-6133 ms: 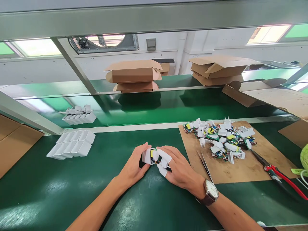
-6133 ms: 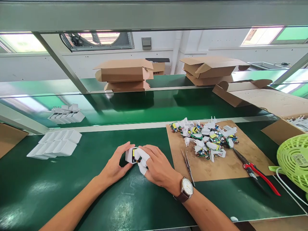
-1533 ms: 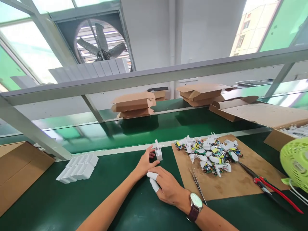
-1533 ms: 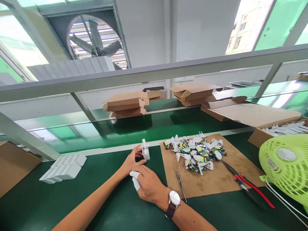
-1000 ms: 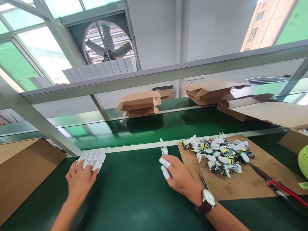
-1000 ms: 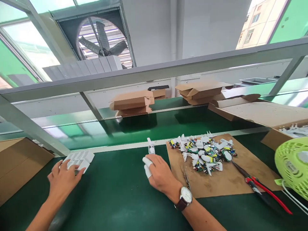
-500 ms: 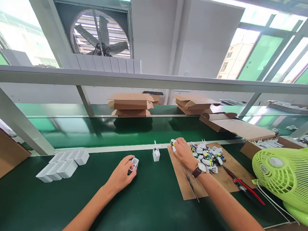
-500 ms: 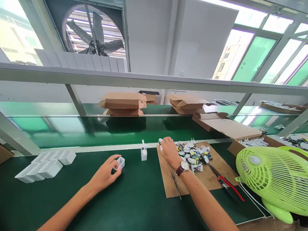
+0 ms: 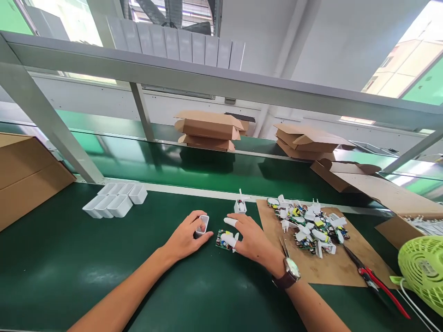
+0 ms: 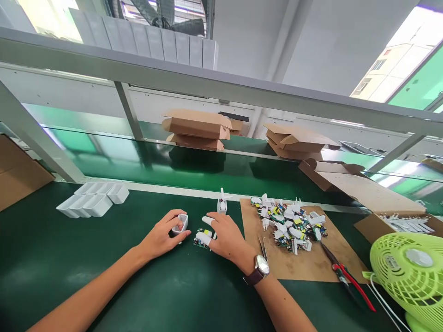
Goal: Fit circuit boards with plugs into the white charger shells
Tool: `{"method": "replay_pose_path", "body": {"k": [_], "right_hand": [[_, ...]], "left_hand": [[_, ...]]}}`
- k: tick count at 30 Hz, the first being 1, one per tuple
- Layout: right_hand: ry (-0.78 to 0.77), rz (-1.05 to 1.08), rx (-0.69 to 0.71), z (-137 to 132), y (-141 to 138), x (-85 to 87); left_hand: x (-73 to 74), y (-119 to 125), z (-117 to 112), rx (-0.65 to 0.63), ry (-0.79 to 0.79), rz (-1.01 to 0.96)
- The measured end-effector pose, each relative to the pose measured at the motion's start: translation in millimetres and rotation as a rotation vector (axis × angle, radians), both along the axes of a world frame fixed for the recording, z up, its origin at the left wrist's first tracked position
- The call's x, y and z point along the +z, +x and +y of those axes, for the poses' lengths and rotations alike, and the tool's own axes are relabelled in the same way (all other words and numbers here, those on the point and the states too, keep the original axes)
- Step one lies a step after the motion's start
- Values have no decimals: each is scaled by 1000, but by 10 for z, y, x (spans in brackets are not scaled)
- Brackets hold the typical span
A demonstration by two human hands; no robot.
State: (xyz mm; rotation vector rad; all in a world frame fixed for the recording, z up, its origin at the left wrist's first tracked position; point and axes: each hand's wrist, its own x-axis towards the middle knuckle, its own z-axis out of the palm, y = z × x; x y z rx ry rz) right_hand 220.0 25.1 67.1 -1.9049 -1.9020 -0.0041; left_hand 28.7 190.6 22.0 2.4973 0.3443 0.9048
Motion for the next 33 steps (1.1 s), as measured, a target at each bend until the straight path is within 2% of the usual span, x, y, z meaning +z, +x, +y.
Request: {"method": "replay_pose_path", "body": {"k": [6, 9, 13, 18, 24, 25, 29, 31, 33], "right_hand": [[-234, -103, 81, -125, -29, 61], [-250, -92, 57, -208, -41, -8], [-95, -3, 54, -228, -44, -98], [159, 160, 75, -200, -90, -46], [388, 185, 87, -153, -159, -12], [410, 171, 85, -141, -168, -21], [471, 128, 54, -96, -191, -59], [489, 125, 33, -83, -194, -71], [497, 129, 14, -77, -193, -78]], "left_hand": [[-19, -40, -18, -29, -50, 51], [-11, -59, -47, -54, -74, 75], [26, -98, -77, -60, -155, 90], [86, -158, -59, -18, -276, 128], [49, -178, -35, -150, -359, 102], [27, -167, -36, -121, -364, 83], [-35, -135, -37, 128, -346, 80], [-20, -148, -33, 154, -355, 129], [31, -181, -27, 101, -392, 183]]}}
